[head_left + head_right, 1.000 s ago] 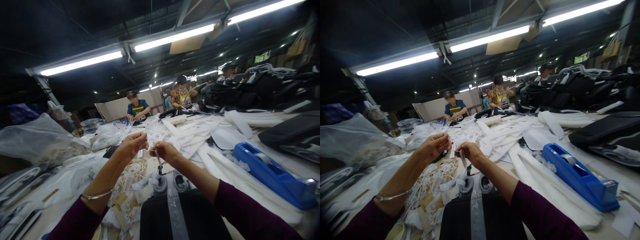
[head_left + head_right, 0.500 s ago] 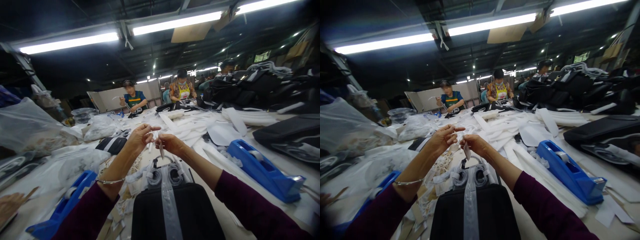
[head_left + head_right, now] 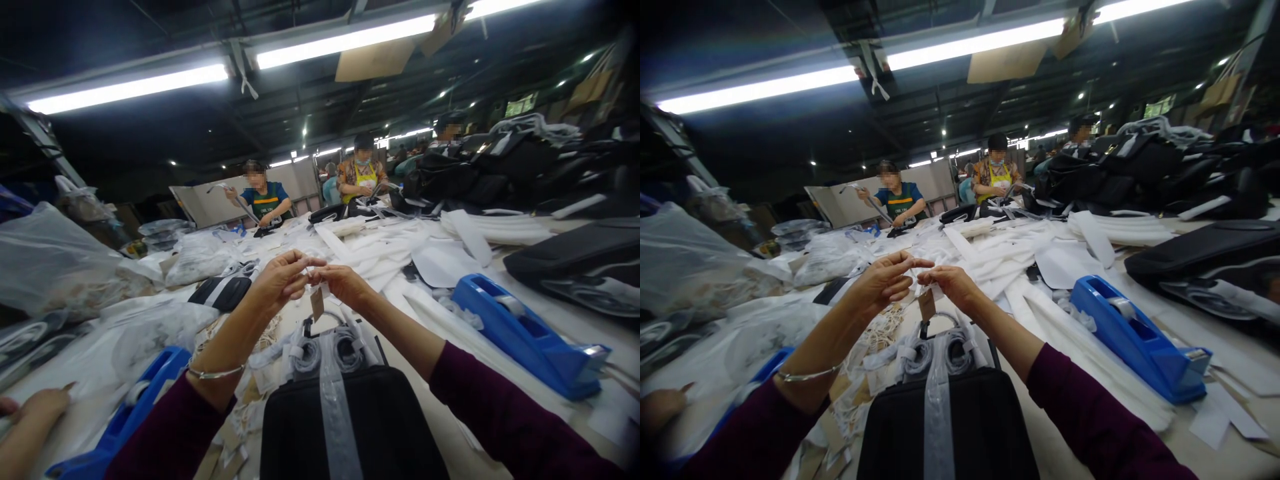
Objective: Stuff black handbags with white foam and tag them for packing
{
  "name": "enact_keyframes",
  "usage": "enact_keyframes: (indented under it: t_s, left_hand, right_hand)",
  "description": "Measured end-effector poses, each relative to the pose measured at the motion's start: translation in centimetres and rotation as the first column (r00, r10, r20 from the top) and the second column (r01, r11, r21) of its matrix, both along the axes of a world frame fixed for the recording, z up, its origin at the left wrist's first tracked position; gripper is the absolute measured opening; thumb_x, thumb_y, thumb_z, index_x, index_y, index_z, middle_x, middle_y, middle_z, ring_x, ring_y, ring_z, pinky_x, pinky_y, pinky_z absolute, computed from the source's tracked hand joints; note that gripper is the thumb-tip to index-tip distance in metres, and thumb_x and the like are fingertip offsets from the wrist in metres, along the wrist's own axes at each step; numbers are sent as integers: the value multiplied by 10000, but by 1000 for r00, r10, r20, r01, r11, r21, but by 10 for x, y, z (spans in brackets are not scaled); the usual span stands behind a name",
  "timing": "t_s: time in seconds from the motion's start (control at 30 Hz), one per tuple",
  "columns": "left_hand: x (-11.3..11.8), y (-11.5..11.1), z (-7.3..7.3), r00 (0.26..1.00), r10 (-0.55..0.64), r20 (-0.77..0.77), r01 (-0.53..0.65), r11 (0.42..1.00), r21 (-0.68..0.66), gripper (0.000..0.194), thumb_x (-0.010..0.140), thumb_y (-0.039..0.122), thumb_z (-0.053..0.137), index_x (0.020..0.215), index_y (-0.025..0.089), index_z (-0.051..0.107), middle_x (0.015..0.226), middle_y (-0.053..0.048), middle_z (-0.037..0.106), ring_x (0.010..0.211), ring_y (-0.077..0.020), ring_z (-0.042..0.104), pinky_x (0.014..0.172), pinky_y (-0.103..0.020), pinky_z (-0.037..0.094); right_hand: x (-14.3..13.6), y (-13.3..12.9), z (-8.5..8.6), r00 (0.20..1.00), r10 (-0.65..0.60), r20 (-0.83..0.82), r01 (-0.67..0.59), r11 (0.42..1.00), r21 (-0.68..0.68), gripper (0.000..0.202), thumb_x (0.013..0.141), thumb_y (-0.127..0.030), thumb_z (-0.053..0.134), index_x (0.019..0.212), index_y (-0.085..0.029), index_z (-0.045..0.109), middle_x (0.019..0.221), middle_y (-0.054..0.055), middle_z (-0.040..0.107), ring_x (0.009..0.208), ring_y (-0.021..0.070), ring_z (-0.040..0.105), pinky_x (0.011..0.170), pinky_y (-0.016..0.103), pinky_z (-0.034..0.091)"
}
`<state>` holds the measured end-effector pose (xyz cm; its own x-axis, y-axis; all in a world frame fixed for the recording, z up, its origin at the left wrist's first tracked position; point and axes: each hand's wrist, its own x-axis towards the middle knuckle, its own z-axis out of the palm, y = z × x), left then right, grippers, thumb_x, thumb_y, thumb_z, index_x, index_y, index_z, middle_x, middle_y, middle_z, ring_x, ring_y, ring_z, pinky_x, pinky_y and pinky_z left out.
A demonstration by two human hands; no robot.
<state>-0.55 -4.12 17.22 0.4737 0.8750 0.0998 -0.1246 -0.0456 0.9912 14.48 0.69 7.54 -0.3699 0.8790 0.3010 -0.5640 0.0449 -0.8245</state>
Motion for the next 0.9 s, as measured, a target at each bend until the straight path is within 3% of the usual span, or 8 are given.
enact_keyframes:
  t_s: [0.1,0.27,0.43,0.63,0.73,0.83,0.9]
  left_hand:
    - [3,-2,2,1000,15,2,-15,1000,-4,175,849,218,622,770,135,490,1035,-108,700,322,48,275,309,-105,231]
    - [8,-9,9,998,-67,0,67,996,-54,171,856,222,611,767,133,495,1087,-128,678,349,36,312,288,-96,215]
    - [9,-12,11,998,44,49,-45,999,14,137,841,167,616,767,132,506,912,-88,695,359,15,322,272,-88,198]
    - [7,-15,13,998,-15,63,25,988,-154,130,845,111,579,759,129,483,1053,-151,674,381,24,335,291,-75,230]
    - [7,-17,13,996,31,85,-15,983,-181,131,850,82,546,747,125,479,1059,-163,666,398,16,363,300,-79,240]
    - [9,-15,9,989,111,99,-98,987,-128,121,864,88,525,750,118,495,1072,-158,656,441,-6,430,326,-96,293]
    - [10,-15,4,983,148,105,-140,987,-84,109,869,99,521,761,113,515,1090,-151,647,488,-29,491,369,-122,364]
  right_hand:
    - [-1,-3,0,999,28,-39,-29,999,-16,176,665,-257,715,759,-108,710,776,58,689,742,170,594,767,307,432]
    - [0,-4,2,997,63,-53,-63,998,6,228,655,-239,703,846,-117,725,831,65,706,760,184,610,776,316,435]
    - [0,-11,0,998,62,-28,-62,998,26,194,673,-287,702,744,-108,722,799,79,711,732,179,621,753,317,443]
    - [-1,-16,-2,983,-173,69,173,985,8,214,629,-328,746,698,-129,709,728,52,699,691,158,607,760,330,446]
    - [-1,-18,-1,952,-282,117,279,959,42,198,659,-334,712,692,-139,713,742,42,699,694,146,589,746,307,429]
    - [-2,-23,-3,874,-443,198,416,894,166,168,714,-309,662,671,-155,712,702,20,678,693,143,570,715,283,411]
    - [-4,-28,-5,767,-587,261,507,802,314,159,749,-281,637,661,-168,706,661,1,642,672,138,552,683,268,400]
